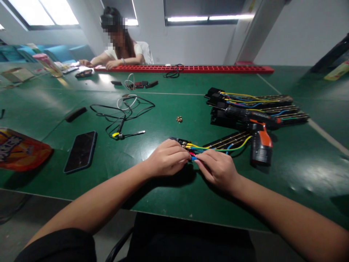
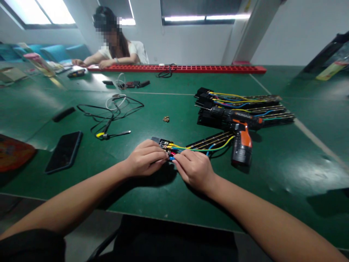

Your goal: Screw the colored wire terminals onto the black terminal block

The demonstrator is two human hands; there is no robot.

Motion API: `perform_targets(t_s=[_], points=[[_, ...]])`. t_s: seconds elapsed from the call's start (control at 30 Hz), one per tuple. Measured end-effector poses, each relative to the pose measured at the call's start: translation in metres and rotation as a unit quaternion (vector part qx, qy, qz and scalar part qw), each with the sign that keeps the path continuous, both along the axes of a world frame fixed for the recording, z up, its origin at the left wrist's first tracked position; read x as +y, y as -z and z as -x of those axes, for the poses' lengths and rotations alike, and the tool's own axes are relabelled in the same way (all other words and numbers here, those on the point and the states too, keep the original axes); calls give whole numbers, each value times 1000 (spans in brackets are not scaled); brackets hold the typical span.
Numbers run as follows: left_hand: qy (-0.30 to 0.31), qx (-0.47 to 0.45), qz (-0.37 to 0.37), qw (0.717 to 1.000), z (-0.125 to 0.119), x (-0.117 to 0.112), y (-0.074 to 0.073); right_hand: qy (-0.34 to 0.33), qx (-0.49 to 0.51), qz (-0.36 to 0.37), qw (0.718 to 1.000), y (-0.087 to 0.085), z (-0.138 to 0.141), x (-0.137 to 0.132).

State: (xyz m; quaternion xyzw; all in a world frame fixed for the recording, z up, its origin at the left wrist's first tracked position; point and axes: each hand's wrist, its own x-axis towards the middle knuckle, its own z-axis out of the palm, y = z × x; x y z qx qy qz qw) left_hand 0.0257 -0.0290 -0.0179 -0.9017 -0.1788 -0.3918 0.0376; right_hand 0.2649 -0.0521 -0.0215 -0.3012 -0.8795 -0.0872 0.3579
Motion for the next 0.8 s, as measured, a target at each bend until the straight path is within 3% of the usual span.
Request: perform_targets(t_s=[0.33,0.53,0.8], points=[[-113,118,92,982,20,13,-1,21,5,-11,1000,-2,-3,3],[-110,162,155,968,22,20,4,50,8,-8,999,-2,-6,10],[-87,155,174,969,20,15,-6,61,3,8,998,-2,-6,14]])
